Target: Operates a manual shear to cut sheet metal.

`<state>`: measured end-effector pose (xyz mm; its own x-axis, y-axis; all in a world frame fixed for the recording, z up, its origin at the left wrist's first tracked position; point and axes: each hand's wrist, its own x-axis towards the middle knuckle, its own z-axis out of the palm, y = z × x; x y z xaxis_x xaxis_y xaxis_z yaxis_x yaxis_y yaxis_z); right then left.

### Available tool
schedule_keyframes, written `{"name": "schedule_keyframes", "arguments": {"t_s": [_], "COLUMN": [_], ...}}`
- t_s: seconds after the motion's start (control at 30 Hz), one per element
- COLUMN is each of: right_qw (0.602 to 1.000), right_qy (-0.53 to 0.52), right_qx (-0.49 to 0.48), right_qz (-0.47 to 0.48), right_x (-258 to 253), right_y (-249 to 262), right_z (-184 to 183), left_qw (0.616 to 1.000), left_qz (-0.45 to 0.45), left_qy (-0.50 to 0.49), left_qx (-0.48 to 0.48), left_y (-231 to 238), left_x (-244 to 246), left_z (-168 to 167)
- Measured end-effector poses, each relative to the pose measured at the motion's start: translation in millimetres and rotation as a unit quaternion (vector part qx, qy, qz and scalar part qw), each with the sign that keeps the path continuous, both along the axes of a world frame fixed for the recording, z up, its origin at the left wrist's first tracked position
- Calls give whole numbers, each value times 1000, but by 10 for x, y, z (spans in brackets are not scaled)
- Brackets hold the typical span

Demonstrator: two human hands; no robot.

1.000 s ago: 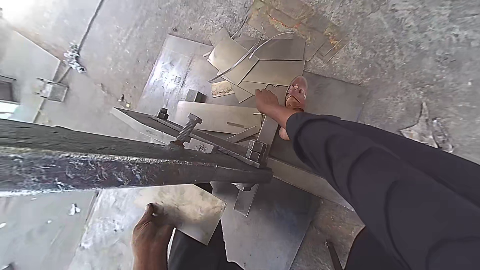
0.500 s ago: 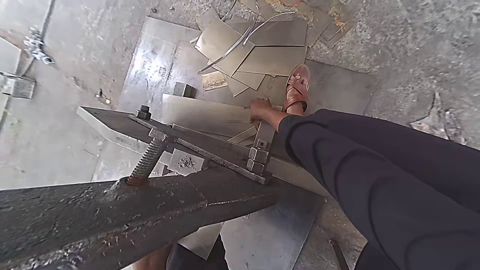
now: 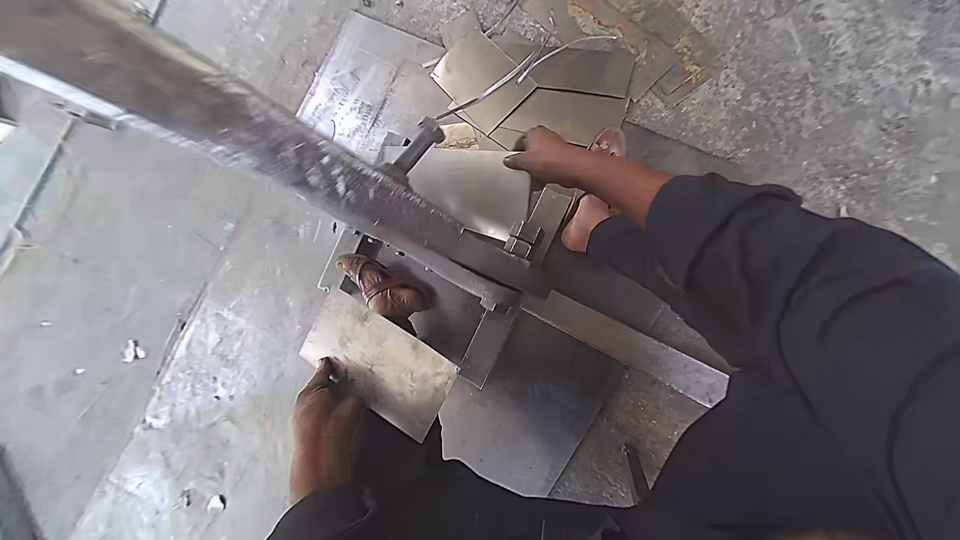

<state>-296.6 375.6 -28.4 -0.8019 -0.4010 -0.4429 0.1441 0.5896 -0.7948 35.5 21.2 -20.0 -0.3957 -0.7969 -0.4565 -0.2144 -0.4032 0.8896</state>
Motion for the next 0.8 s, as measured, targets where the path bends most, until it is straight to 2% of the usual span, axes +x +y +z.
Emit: {"name": "schedule_keyframes", "arguments": {"t_s": [0.17, 0.27, 0.4, 0.5, 0.63, 0.8], "right_qw": [984, 966, 945, 921, 913, 948], "right_qy": [-24, -25, 4, -14, -18, -12], "right_qx": [-61, -97, -57, -63, -92, -86], "right_qz": [-167, -239, -323, -384, -398, -305], "right_x": [731, 1321, 2235, 2864, 3462, 3790], "right_y": [988, 1510, 2008, 2283, 2577, 3001], "right_z": [231, 485, 847, 1016, 1292, 1564], "left_qw": [990, 975, 950, 929, 910, 913], "left_qz": [-21, -68, -152, -195, -211, -212], "left_qy": [74, 68, 37, 51, 61, 59], "left_qx": [121, 199, 271, 312, 352, 342], "left_y": [617, 1158, 1997, 2577, 3024, 3120], "left_x": [321, 479, 567, 536, 417, 586], "left_z": [122, 162, 267, 373, 419, 329]}}
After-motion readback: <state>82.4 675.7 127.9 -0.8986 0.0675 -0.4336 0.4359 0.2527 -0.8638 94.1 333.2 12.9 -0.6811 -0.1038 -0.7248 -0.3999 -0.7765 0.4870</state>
